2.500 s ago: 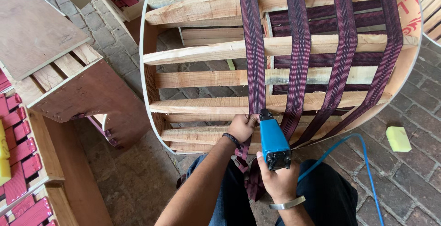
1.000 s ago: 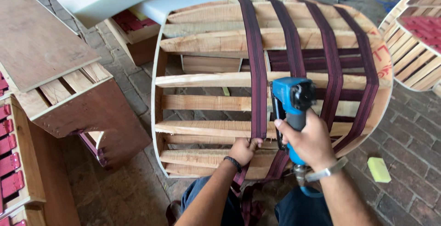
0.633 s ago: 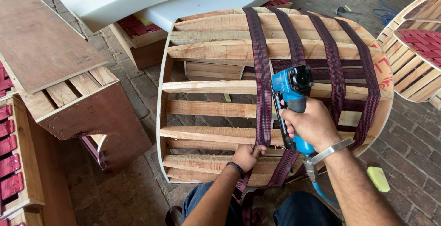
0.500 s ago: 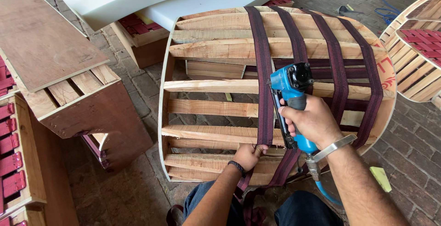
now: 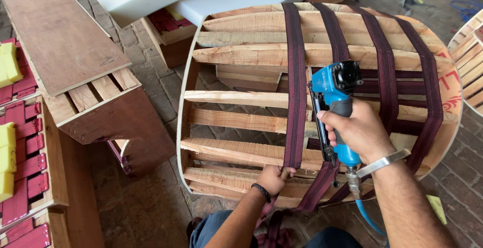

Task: The person weaves maroon fabric straps across a wooden chair frame to create a seat. They use scissors to trim excess strap and a pneumatic nail gun to secure the straps in place. The person adjusts the straps and staples them repeatedly to form a woven pattern.

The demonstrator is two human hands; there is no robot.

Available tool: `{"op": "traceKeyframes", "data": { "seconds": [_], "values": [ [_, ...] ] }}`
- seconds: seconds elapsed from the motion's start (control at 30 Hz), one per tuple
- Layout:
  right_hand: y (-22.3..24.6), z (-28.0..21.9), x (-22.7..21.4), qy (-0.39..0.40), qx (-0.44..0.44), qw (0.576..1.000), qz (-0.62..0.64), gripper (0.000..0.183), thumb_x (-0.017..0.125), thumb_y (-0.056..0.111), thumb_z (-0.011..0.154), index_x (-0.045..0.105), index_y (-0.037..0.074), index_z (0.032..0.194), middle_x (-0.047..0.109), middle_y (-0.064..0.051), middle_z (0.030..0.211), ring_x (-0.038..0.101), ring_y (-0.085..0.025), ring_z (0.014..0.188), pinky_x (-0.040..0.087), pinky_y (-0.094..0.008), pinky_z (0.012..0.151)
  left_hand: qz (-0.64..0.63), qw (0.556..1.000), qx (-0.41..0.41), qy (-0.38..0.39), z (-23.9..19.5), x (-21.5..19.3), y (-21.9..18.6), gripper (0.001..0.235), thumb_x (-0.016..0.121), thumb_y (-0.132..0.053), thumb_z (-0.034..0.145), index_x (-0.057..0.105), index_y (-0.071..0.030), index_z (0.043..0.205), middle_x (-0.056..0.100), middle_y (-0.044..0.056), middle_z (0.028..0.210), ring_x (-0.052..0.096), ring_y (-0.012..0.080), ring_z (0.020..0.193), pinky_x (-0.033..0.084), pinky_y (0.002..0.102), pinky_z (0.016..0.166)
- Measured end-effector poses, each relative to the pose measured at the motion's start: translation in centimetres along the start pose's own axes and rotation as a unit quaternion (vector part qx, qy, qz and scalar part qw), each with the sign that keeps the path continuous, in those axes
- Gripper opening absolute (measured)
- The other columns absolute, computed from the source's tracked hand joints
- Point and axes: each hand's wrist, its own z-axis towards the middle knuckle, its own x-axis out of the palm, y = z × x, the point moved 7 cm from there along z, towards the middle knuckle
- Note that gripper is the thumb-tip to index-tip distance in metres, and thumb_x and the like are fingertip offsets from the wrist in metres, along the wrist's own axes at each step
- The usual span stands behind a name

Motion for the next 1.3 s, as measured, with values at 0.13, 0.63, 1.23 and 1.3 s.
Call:
{"op": "traceKeyframes", "data": {
  "seconds": [0.13,0.63,1.23,1.3],
  "values": [
    [0.1,2.2,-0.4,0.041,0.079,0.996,-0.027,0.012,0.071,0.015,0.088,0.069,0.008,0.096,0.062,-0.006,0.067,0.057,-0.014,0.05,0.052,-0.032,0.046,-0.066,0.992,-0.105,-0.014,-2.1,0.9,1.3,0.039,0.064,-0.034,0.103,0.076,0.0,0.09,0.074,0.01,0.077,0.068,0.0171,0.069,0.055,0.035,0.067],
    [0.4,2.3,-1.1,0.043,0.188,0.98,-0.054,0.022,0.08,0.02,0.082,0.062,0.008,0.086,0.06,-0.004,0.056,0.058,-0.016,0.044,0.049,-0.033,0.045,0.222,0.933,-0.23,-0.167,-6.5,-16.5,-22.1,0.022,0.063,-0.036,0.095,0.074,-0.017,0.097,0.075,0.012,0.087,0.073,0.0343,0.08,0.057,0.047,0.07],
    [5.8,9.8,-0.5,-0.064,0.238,0.968,0.038,0.017,0.073,0.009,0.073,0.067,0.006,0.088,0.065,-0.008,0.057,0.062,-0.018,0.046,0.053,-0.036,0.044,0.431,0.891,-0.121,-0.069,23.0,-29.3,-25.8,0.077,0.046,-0.058,0.101,0.011,-0.027,0.162,0.003,0.012,0.169,0.01,0.0377,0.155,0.004,0.058,0.122],
    [5.6,9.9,-0.2,-0.064,0.254,0.965,0.011,0.017,0.074,0.01,0.073,0.065,0.004,0.086,0.067,-0.008,0.06,0.064,-0.018,0.048,0.055,-0.037,0.046,0.428,0.89,-0.149,-0.052,22.9,-29.5,-25.7,0.08,0.049,-0.051,0.098,0.011,-0.028,0.163,0.003,0.012,0.171,0.015,0.0358,0.155,0.004,0.057,0.124]
  ]
}}
